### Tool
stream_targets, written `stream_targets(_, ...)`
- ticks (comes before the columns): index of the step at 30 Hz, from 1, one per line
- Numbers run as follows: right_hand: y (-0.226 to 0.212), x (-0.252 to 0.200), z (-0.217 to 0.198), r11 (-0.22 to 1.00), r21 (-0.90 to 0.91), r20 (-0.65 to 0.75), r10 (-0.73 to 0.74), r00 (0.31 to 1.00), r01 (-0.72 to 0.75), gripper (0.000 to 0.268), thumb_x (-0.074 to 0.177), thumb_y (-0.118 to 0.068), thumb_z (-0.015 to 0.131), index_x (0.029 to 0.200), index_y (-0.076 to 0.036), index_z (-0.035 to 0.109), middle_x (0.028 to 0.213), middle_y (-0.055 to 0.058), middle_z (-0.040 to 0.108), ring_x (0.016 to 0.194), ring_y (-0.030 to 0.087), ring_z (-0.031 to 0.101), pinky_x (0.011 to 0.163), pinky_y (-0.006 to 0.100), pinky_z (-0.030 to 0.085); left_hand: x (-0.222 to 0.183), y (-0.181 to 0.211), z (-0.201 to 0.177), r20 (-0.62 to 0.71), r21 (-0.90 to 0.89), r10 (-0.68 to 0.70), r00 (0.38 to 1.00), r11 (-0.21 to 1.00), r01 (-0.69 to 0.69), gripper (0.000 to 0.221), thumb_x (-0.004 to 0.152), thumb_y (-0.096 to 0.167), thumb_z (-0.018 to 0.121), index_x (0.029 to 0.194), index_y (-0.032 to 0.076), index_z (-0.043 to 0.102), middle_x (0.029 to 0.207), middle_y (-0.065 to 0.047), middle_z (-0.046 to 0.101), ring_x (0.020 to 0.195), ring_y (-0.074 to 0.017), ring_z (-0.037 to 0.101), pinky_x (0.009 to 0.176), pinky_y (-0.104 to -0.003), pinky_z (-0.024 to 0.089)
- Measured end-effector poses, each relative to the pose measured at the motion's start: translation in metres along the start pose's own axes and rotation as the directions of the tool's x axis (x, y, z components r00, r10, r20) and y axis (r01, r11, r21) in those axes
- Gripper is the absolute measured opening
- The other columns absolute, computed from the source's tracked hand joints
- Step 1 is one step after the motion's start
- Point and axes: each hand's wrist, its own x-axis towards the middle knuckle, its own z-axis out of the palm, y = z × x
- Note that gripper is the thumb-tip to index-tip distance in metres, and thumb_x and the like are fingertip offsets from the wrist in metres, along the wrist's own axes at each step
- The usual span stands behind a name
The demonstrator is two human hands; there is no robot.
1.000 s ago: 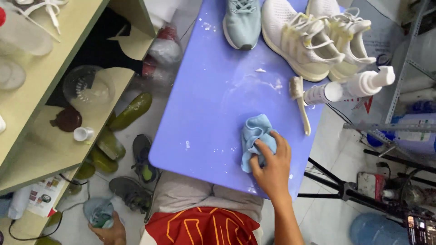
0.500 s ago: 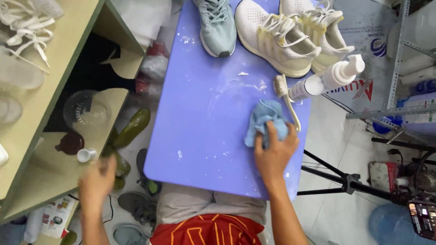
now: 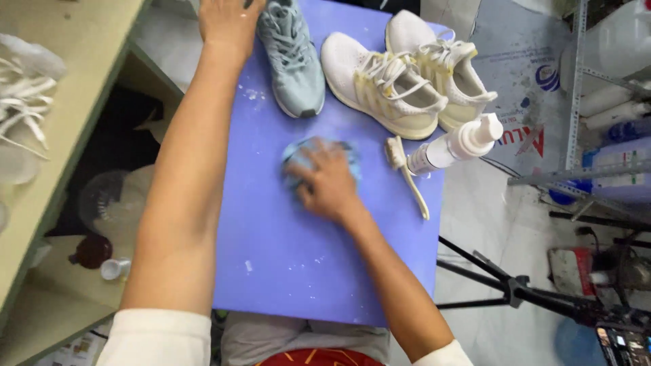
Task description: Cleaning a light blue sneaker by applying foam, scrubbing with a brush, and wiping with a cloth.
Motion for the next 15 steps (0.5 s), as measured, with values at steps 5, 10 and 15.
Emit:
stream_targets(5, -0.102, -0.083, -0.069, 0.549, 0.777, 0.014, -0.505, 0.863, 0.308, 0.050, 0.087, -0.002, 0.060, 0.133, -0.021, 0.070, 0.144, 0.018, 0.067, 0.128, 0.042, 0.069, 0.111, 0.063, 0.050, -0.012, -0.009, 0.020, -0.523, -0.136, 0.133, 0.842, 0.962, -0.236, 0.044, 0.074, 0.020, 0.084, 0.118, 0.029, 0.082, 0.094, -0.008, 0.073, 0.081, -0.0352, 0.070, 0.060, -0.047, 0.055)
stream_targets(10, -0.080, -0.127, -0.140, 0.626, 0.767, 0.139, 0.050, 0.989, -0.140, 0.054, 0.082, -0.006, 0.056, 0.131, -0.020, 0.074, 0.143, 0.022, 0.067, 0.124, 0.038, 0.070, 0.105, 0.045, 0.056, -0.132, -0.012, -0.112, -0.491, -0.010, 0.283, 0.824, 0.944, -0.331, 0.020, 0.105, 0.034, 0.079, 0.100, 0.018, 0.069, 0.117, -0.020, 0.056, 0.109, -0.0392, 0.059, 0.085, -0.050, 0.045)
stream_targets(15, -0.045, -0.130, -0.194, 0.855, 0.445, 0.092, 0.252, 0.963, -0.267, 0.043, 0.090, -0.024, 0.079, 0.133, -0.020, 0.076, 0.166, 0.029, 0.044, 0.151, 0.046, 0.050, 0.123, 0.054, 0.041, -0.264, 0.013, -0.209, -0.470, -0.272, 0.103, 0.877, 0.928, -0.255, 0.074, 0.114, 0.065, 0.082, 0.089, -0.004, 0.070, 0.147, -0.038, 0.061, 0.145, -0.0519, 0.053, 0.126, -0.069, 0.047)
